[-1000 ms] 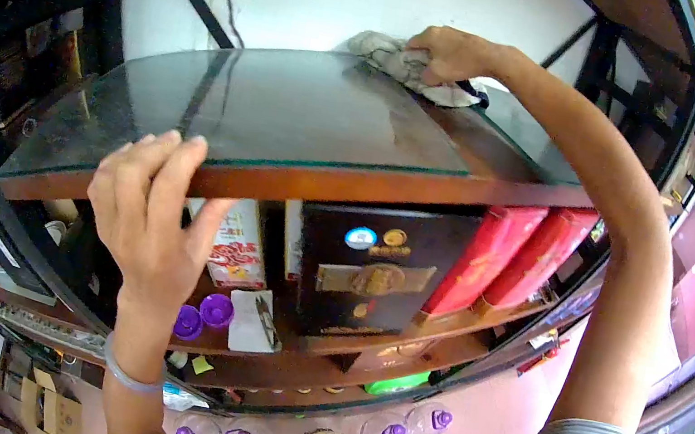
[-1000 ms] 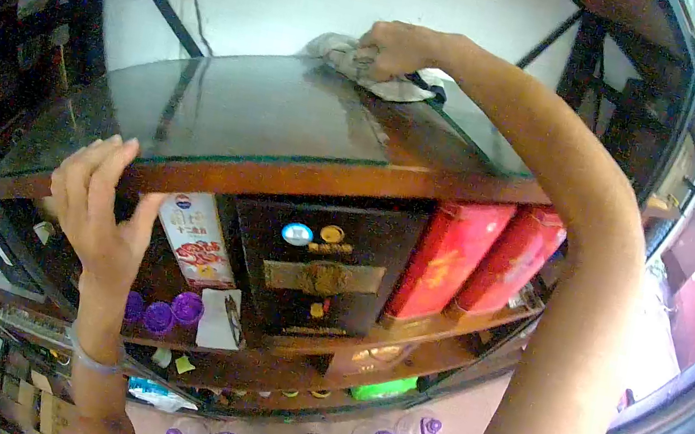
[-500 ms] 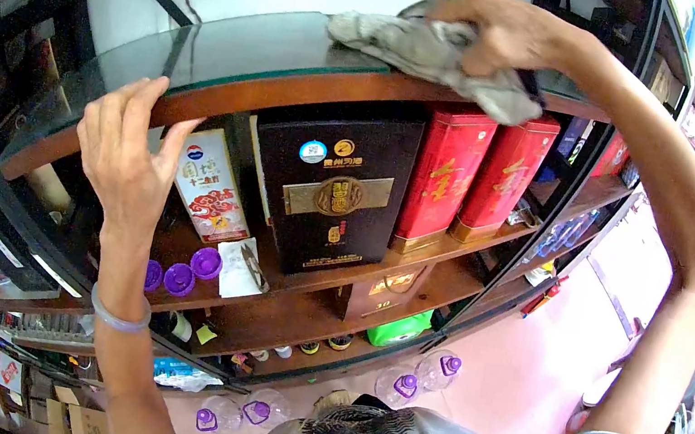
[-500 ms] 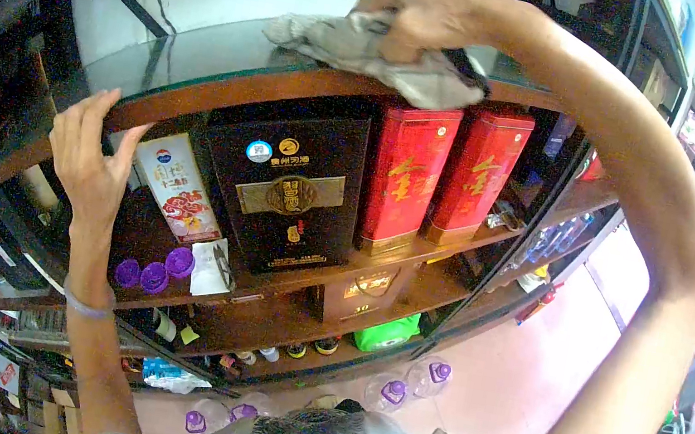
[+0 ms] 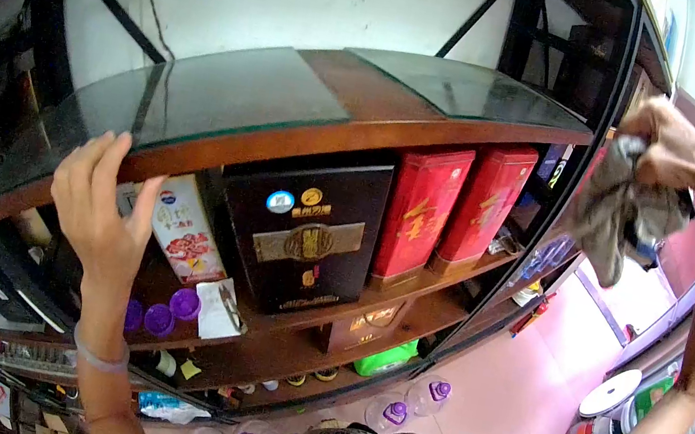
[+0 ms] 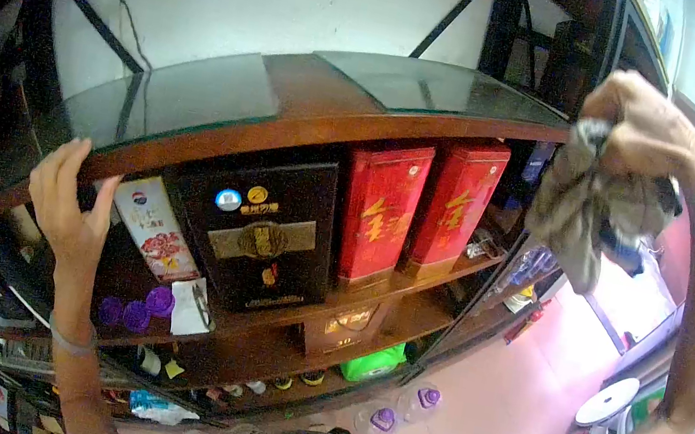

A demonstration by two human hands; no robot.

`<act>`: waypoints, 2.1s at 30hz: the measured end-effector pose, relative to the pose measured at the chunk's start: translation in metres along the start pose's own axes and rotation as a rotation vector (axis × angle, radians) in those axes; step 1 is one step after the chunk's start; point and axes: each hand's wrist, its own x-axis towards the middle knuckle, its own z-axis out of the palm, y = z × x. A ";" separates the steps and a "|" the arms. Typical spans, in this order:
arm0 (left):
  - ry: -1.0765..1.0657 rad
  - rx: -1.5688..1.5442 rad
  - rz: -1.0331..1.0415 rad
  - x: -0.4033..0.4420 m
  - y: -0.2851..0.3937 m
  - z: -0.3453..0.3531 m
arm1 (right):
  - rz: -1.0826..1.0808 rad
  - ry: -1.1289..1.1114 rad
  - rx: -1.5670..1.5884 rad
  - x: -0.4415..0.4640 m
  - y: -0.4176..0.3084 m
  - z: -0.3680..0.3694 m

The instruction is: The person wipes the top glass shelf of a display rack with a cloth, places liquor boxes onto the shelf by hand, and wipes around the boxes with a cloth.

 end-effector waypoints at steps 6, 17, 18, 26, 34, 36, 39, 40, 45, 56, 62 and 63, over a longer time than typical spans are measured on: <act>-0.043 0.064 -0.056 0.013 0.039 -0.008 | -0.389 0.958 -0.350 0.081 0.039 0.001; -0.187 -0.431 0.212 0.077 0.180 0.039 | -0.523 -0.070 0.179 0.133 -0.062 0.082; -0.136 -0.455 0.212 0.082 0.189 0.049 | -0.552 0.021 0.159 0.136 -0.063 0.080; -0.159 -0.383 0.216 0.108 0.211 0.090 | -0.619 -0.023 0.319 0.163 -0.052 0.106; -0.136 -0.360 0.235 0.103 0.212 0.098 | -0.372 0.193 0.143 0.178 0.068 0.143; -0.131 -0.371 0.212 0.101 0.214 0.100 | -0.425 0.240 0.030 0.183 0.121 0.154; -0.125 -0.379 0.195 0.100 0.216 0.101 | -0.550 0.346 -0.362 0.207 0.189 0.182; -0.121 -0.378 0.194 0.100 0.216 0.101 | -0.566 0.391 -0.530 0.216 0.203 0.189; -0.090 -0.358 0.221 0.098 0.214 0.106 | -0.515 0.269 -0.730 0.255 0.239 0.207; 0.094 -0.243 0.347 0.094 0.206 0.125 | -0.245 0.033 0.013 0.218 0.085 0.145; 0.108 -0.247 0.333 0.094 0.207 0.126 | -0.541 0.114 0.005 0.190 -0.007 0.123; 0.127 -0.264 0.315 0.093 0.208 0.127 | -0.561 0.079 0.021 0.181 -0.023 0.112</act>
